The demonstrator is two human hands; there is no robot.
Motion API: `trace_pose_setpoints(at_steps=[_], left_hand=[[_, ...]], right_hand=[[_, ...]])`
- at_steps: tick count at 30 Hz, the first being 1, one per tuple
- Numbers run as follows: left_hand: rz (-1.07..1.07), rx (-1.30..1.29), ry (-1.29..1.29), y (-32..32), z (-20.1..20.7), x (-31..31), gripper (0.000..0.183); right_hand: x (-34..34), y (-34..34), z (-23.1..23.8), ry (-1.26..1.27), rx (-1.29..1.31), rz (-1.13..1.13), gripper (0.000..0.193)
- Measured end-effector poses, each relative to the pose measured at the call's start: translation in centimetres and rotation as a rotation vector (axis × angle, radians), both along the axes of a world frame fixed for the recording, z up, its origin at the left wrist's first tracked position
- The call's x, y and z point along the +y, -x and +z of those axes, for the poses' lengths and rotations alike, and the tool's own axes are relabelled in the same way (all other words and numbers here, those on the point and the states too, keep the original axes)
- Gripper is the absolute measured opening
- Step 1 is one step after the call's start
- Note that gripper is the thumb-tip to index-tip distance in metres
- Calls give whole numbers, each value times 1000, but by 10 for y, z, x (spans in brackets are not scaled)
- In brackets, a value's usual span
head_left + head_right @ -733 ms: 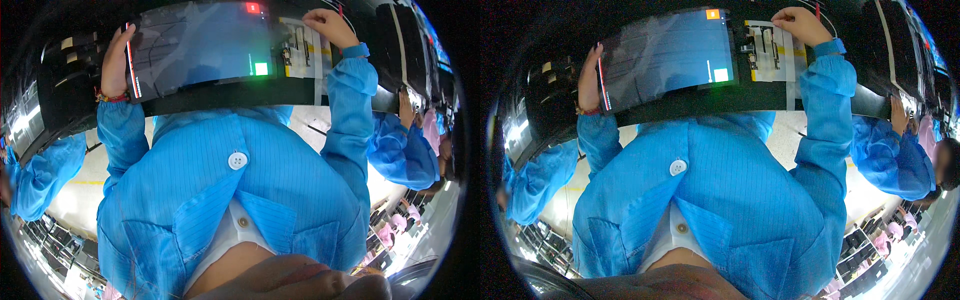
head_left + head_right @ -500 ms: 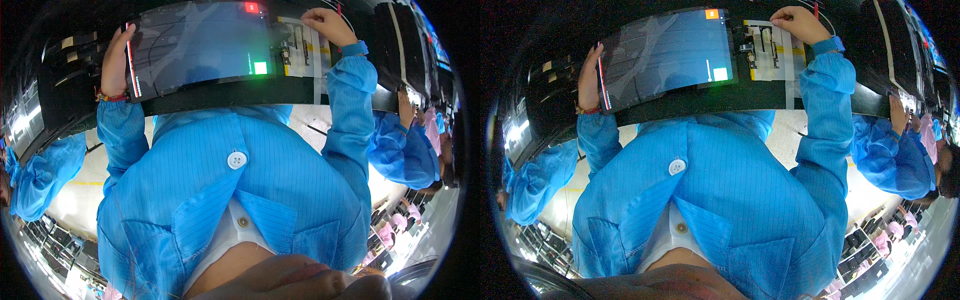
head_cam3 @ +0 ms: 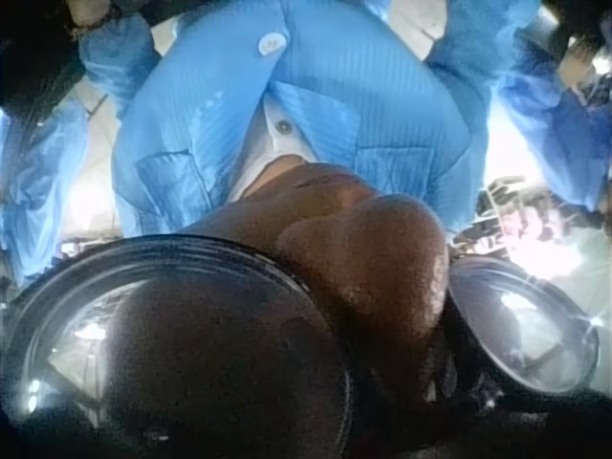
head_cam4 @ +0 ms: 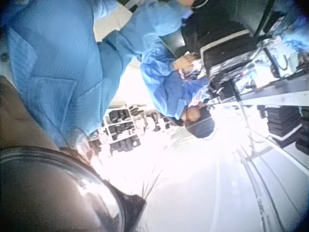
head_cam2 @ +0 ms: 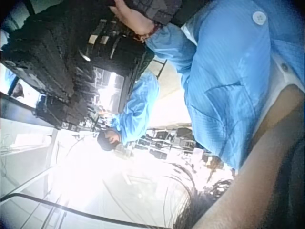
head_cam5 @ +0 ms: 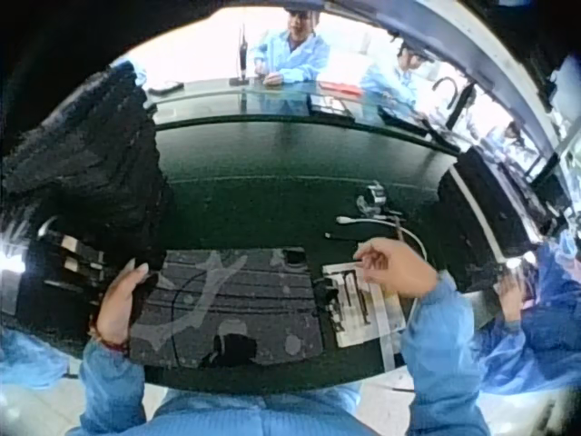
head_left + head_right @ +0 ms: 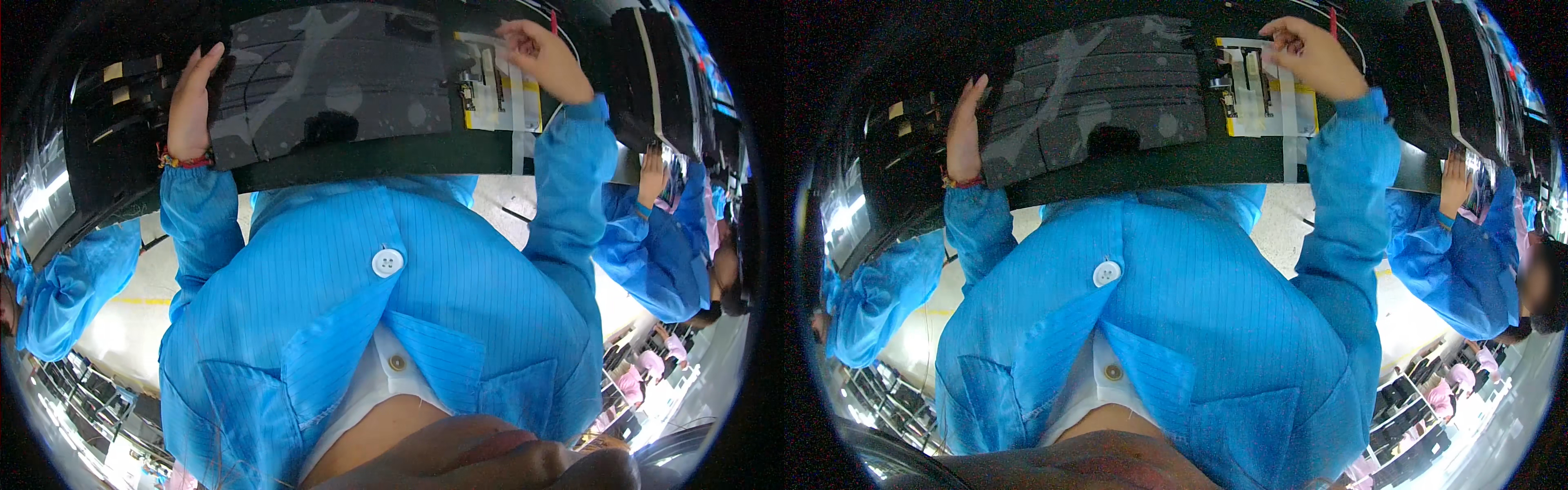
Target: Assembling and testing electronic display screens at a factory workbench.
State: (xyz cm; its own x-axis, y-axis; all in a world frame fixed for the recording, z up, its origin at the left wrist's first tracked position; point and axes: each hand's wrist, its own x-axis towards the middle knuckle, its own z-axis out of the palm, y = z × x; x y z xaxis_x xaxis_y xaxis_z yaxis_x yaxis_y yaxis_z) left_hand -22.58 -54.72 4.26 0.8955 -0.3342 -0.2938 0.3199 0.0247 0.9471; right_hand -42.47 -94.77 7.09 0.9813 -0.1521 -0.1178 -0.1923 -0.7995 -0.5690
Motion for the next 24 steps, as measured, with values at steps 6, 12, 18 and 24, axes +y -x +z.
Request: trace_pose_setpoints(at_steps=[6,12,18,24], left_hand=[[-14,20,-2,-4,-7,-6,84],[-19,1,-47,-1,1,-4,86],[-39,-14,19,1,3,-8,81],[-203,-59,-12,6,15,-10,40]], right_hand=[[87,27,-19,44,-222,-123,73],[101,19,-25,116,-332,-275,76],[86,21,-27,-67,-390,-326,72],[90,9,-23,80,-201,-324,67]])
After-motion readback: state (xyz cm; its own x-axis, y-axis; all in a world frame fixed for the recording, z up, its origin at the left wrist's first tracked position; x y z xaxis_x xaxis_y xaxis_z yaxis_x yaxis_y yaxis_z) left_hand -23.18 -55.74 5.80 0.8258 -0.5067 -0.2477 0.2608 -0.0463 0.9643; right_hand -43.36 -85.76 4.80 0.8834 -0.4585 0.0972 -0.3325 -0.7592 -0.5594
